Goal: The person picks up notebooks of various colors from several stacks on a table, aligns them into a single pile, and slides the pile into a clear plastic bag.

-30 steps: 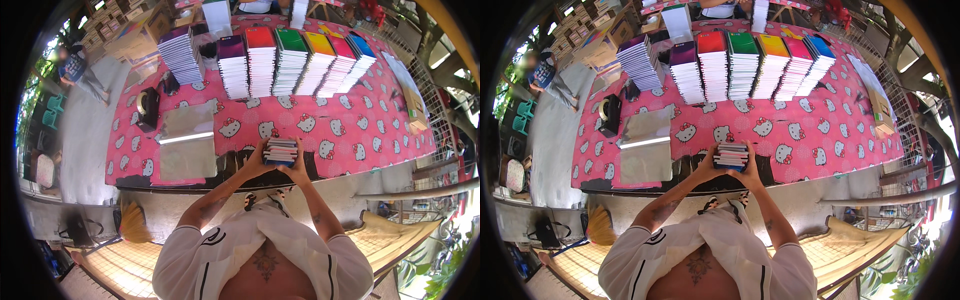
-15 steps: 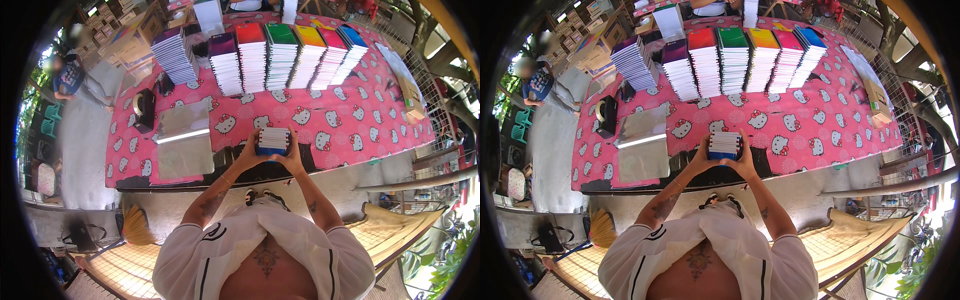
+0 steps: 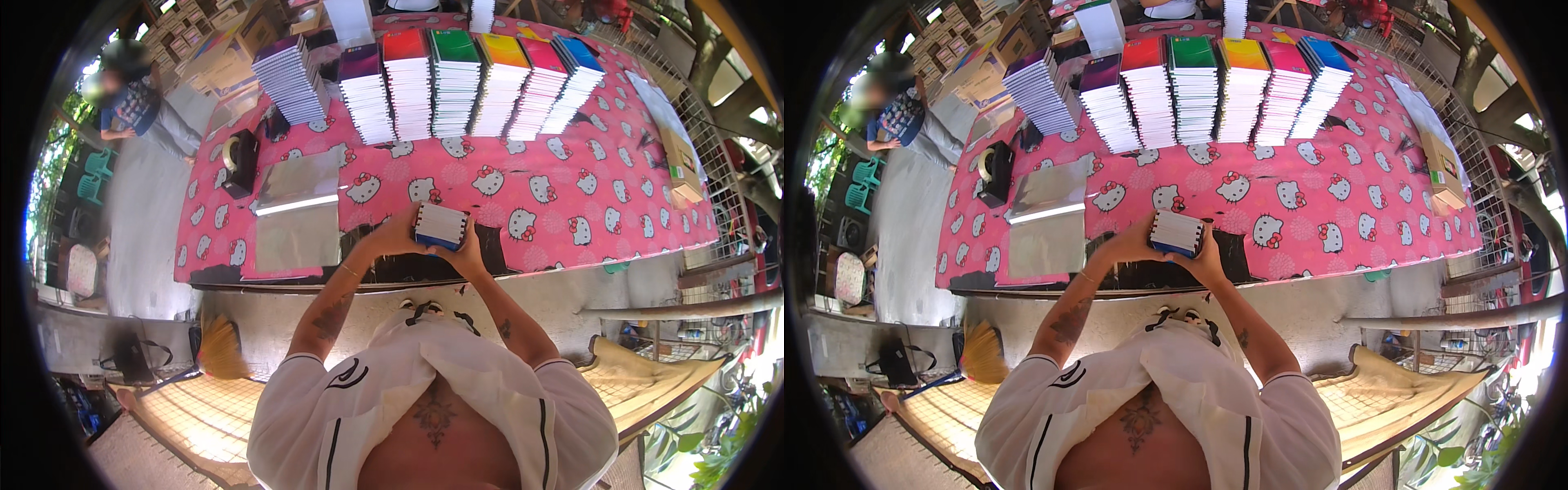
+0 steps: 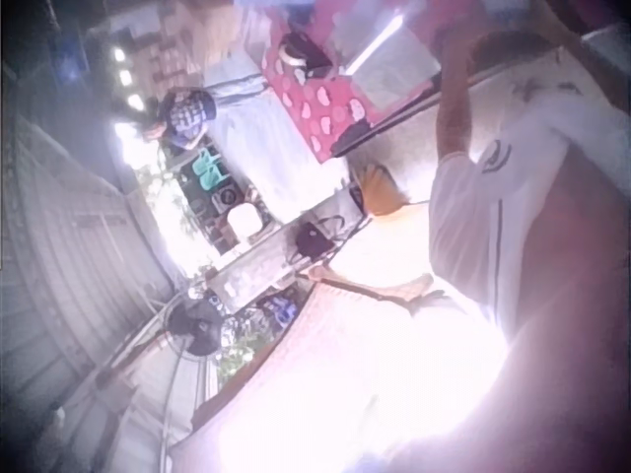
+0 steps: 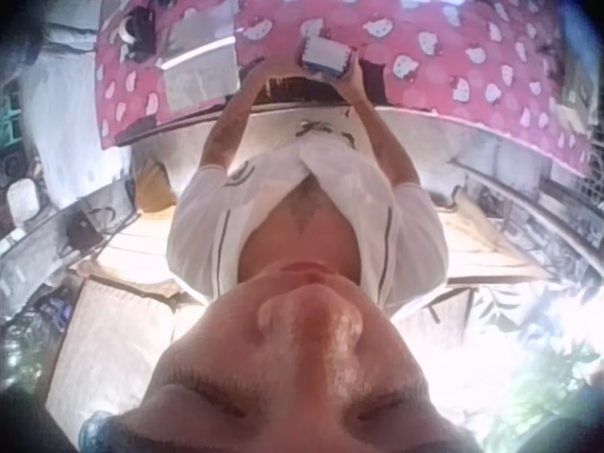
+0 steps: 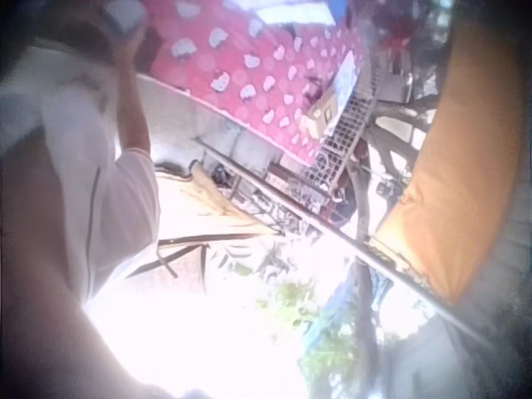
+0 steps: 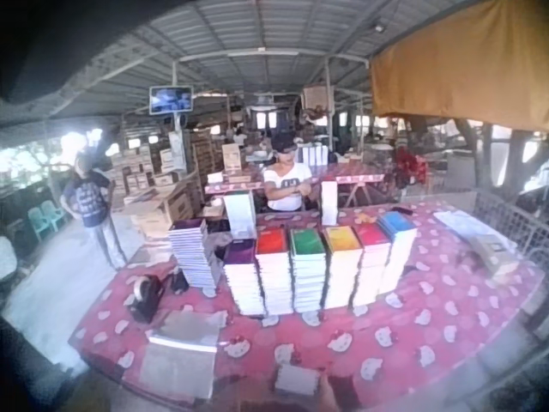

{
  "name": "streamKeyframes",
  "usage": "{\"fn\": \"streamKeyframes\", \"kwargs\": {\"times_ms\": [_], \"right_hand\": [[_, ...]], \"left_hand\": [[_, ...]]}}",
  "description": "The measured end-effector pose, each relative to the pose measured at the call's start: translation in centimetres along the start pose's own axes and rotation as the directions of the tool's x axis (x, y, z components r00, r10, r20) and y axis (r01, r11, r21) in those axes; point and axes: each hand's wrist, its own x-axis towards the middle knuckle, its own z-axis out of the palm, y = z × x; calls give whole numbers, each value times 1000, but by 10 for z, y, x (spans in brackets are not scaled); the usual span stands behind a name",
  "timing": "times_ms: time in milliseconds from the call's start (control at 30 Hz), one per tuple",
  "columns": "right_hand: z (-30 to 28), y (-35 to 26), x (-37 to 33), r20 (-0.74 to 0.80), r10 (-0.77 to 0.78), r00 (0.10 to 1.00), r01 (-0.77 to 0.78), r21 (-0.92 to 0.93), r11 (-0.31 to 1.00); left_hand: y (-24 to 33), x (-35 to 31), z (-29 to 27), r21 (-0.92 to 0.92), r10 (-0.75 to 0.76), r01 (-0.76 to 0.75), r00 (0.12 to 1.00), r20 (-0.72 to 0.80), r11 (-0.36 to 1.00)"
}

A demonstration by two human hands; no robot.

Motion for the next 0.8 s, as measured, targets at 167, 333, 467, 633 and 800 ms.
{"fn": "streamKeyframes", "kwargs": {"times_ms": [167,333,467,633,800], "right_hand": [[-1,4,-1,-10,-52,999,52,-9,999],[0,18,2,-34,-52,998,52,7,999],[-2,19,6,58,-20,998,28,-141,990],[37,-51,35,301,-146,942,240,-304,922],[130,-29,96,342,-282,897,382,-276,882]], "left_hand": [[96,-1,19,775,500,-91,809,-309,626],[79,8,26,878,330,-205,942,57,433],[66,16,5,823,156,-240,970,186,514],[60,-62,-39,602,134,125,920,-367,788],[-41,-163,-126,-351,-353,111,541,-763,930]]}}
